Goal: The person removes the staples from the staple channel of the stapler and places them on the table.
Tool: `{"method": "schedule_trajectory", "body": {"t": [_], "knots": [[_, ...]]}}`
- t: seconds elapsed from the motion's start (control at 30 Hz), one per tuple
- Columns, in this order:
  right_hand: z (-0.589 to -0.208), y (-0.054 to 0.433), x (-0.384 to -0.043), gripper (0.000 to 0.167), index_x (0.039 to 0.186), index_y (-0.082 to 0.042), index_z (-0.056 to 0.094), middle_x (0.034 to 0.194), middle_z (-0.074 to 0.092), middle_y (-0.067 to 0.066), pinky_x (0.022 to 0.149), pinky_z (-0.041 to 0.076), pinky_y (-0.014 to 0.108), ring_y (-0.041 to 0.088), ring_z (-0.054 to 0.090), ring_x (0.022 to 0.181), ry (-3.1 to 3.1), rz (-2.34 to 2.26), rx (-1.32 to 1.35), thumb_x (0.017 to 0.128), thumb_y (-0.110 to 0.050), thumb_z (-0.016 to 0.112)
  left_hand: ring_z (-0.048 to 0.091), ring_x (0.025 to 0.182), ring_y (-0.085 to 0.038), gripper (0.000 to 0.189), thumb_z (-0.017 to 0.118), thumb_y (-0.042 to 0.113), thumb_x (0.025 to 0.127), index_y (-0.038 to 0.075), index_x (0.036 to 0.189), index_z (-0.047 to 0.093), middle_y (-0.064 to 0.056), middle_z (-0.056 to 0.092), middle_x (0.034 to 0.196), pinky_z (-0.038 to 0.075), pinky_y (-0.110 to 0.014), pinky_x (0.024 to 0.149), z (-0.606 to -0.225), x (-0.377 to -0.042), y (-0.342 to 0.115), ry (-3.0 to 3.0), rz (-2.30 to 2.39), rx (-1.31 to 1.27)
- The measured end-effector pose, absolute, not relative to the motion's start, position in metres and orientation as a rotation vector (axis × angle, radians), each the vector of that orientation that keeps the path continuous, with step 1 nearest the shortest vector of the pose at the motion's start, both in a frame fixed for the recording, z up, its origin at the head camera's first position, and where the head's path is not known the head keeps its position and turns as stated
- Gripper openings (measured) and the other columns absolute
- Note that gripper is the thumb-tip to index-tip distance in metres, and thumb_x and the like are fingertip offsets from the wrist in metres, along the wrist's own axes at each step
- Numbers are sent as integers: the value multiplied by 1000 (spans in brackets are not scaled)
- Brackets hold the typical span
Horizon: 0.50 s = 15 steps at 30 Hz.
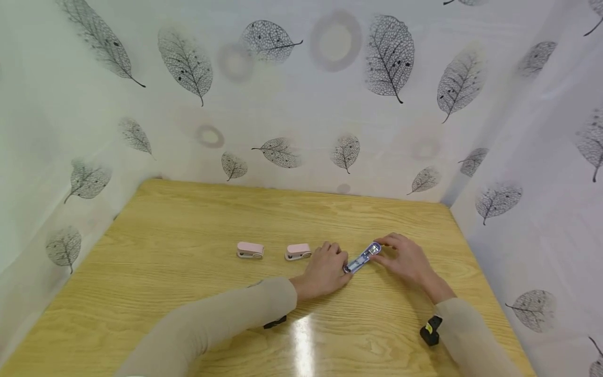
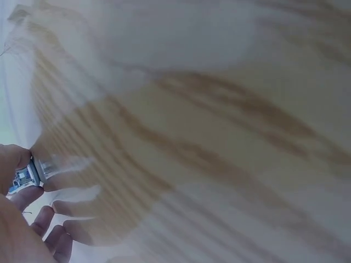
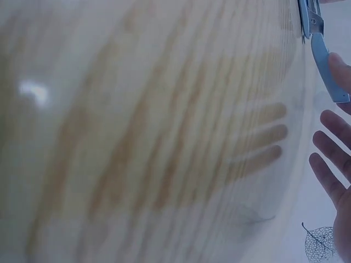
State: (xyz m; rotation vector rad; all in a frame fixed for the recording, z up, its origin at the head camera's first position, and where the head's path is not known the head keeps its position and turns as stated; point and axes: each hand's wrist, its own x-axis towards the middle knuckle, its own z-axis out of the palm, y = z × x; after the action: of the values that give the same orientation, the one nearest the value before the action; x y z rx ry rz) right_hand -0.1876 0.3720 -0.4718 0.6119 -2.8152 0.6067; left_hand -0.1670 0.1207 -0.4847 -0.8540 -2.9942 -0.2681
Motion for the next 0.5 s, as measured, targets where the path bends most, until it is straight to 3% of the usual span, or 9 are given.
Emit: {"method": "schedule_trajectory", "body": {"t": [0.5], "knots": [[-471,374,-198,43,120,-10,77,108,79,9,84,60,52,33,74,98,-2867,625,552,85,-32,89,53,96,-11,36,65,60,99,25,107,70,5,64,108,46,-25,82,-483,-170,126,-3023,-291,-843]]}}
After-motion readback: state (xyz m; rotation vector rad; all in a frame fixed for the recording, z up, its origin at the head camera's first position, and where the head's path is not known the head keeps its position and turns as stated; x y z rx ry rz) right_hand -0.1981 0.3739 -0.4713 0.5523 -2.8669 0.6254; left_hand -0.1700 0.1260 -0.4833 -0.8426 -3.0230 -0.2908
